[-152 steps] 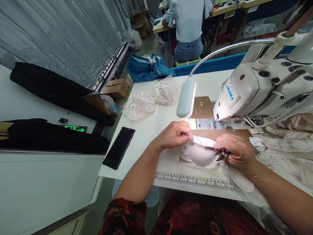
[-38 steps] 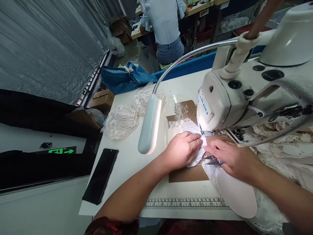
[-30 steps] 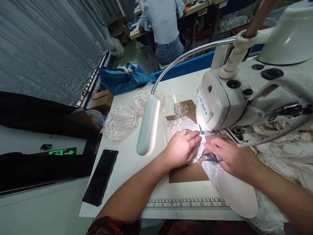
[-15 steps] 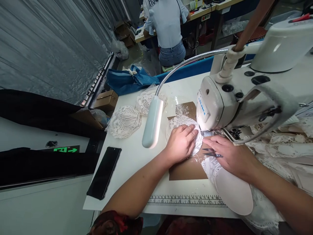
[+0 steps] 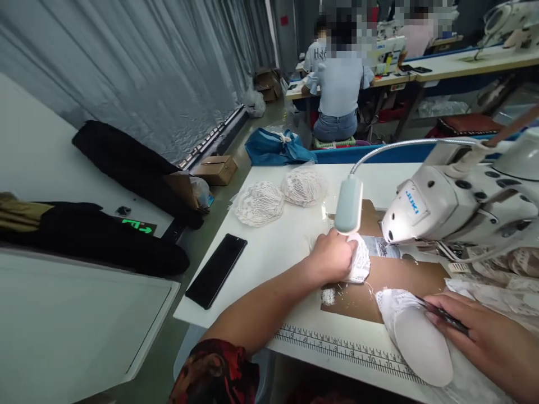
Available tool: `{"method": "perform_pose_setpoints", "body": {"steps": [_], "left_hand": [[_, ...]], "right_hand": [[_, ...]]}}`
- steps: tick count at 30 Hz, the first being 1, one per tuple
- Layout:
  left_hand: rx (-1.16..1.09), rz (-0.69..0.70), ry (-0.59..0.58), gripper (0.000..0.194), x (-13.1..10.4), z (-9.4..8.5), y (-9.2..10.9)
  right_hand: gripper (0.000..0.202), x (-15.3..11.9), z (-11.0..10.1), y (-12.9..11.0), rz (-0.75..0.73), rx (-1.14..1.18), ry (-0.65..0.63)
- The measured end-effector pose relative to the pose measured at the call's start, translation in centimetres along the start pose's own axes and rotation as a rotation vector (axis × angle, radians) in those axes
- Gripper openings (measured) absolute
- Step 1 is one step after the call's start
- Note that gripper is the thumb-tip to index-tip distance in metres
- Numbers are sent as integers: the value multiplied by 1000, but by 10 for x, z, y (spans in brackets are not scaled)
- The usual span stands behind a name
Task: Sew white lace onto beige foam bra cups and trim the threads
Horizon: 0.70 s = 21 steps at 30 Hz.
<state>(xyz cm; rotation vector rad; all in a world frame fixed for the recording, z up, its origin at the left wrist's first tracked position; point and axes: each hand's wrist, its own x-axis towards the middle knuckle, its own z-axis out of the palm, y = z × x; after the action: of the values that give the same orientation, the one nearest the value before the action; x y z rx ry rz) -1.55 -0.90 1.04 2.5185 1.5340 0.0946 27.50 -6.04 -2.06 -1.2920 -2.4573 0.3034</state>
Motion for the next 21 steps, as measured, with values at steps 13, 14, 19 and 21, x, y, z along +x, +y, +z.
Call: {"method": "perform_pose_setpoints", "body": {"steps": [13,14,19,21], "left_hand": [[69,-447,273,14,-83,-93,-107],[133,-462,406,14,-81,-103,-116],[173,-531,347,29,-60,-105,-150],[127,-519,224,46,-58,-88,-153]], "right_hand": [[27,175,10,-142,-97,563,238],[29,193,15,-144,-129,535,272],[36,242,42,-124,-304,177,258],[38,229,44,-112,-316,76,191]]}}
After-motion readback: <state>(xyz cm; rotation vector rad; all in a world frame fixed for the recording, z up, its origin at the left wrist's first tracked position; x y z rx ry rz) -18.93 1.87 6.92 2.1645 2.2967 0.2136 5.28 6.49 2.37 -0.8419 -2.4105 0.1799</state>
